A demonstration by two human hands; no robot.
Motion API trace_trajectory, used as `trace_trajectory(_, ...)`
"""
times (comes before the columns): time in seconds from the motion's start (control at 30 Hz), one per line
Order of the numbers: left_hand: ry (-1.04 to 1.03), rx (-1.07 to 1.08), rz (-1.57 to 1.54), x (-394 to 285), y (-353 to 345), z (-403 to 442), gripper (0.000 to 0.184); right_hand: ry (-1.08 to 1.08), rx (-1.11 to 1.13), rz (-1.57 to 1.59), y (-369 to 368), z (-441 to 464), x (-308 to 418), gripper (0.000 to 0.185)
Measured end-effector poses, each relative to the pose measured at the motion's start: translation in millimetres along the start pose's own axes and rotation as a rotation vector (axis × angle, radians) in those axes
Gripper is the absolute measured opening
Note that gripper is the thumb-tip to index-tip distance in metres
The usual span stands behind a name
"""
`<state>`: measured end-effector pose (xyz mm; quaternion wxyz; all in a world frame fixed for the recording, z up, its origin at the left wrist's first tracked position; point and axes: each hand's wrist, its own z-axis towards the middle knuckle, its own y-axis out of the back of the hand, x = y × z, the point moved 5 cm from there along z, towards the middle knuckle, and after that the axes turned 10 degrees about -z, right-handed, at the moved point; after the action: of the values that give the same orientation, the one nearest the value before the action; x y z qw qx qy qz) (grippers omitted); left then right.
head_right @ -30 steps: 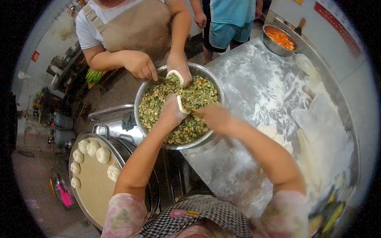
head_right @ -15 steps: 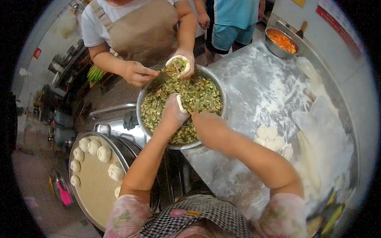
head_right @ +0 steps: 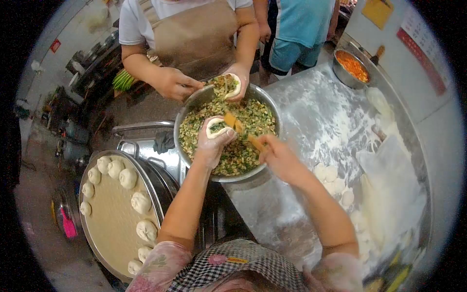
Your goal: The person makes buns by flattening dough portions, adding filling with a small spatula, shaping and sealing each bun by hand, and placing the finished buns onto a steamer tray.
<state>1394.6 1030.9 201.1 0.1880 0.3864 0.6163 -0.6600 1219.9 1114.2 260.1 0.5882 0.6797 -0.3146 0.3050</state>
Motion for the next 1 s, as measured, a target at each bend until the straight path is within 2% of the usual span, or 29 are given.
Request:
trace_trajectory(0.03, -0.004, 0.002, -0.035, 0, -1, -1, 0.044, -0.018, 0.027, 0.045, -11, 1, -9, 0.021)
trace_trajectory(0.13, 0.024, 0.006, -0.15, 2, -4, -8, 0.046, -0.043, -0.149, -0.078, -14, 7, -30, 0.023)
trace_trajectory(0.23, 0.036, 0.033, -0.297, 6, -17, -16, 0.051, -0.041, -0.105, 0.366, -29, 12, -17, 0.03)
trace_trajectory(0.33, 0.056, 0.121, -0.337, 8, -33, -27, 0.056, -0.129, 0.087, 1.001, -41, 12, 5, 0.039)
trace_trajectory(0.4, 0.08, 0.184, -0.307, 2, -44, -31, 0.062, -0.082, 0.062, 1.084, -38, 12, 8, 0.034)
trace_trajectory(0.43, 0.044, 0.242, -0.159, -4, -48, -31, 0.065, -0.061, 0.051, 1.124, -37, 12, 9, 0.032)
trace_trajectory(0.5, -0.027, 0.352, 0.134, -17, -54, -29, 0.07, -0.058, -0.08, 0.785, -23, 9, 20, 0.032)
trace_trajectory(0.53, 0.048, 0.375, 0.148, -28, -63, -34, 0.076, 0.004, -0.115, 0.593, -14, 8, 28, 0.033)
trace_trajectory(0.63, -0.079, 0.553, 0.485, -31, -63, -25, 0.073, 0.282, -0.193, -0.03, 10, 5, 51, 0.038)
trace_trajectory(0.67, -0.08, 0.531, 0.543, -29, -60, -22, 0.066, 0.318, -0.15, -0.023, 15, 2, 56, 0.039)
trace_trajectory(0.77, 0.183, 0.443, 0.244, -34, -60, -24, 0.058, 0.44, -0.071, -0.039, 30, -2, 59, 0.041)
trace_trajectory(0.83, 0.176, 0.448, 0.186, -35, -54, -18, 0.058, 0.537, -0.084, -0.099, 42, -6, 50, 0.041)
trace_trajectory(0.9, 0.177, 0.452, 0.128, -32, -46, -10, 0.058, 0.564, -0.101, -0.402, 42, -8, 40, 0.044)
trace_trajectory(0.93, 0.118, 0.458, 0.215, -31, -43, -6, 0.055, 0.571, -0.111, -0.552, 39, -9, 36, 0.046)
trace_trajectory(1.0, 0.157, 0.443, 0.325, -28, -36, -4, 0.052, 0.549, -0.094, -0.61, 36, -6, 32, 0.047)
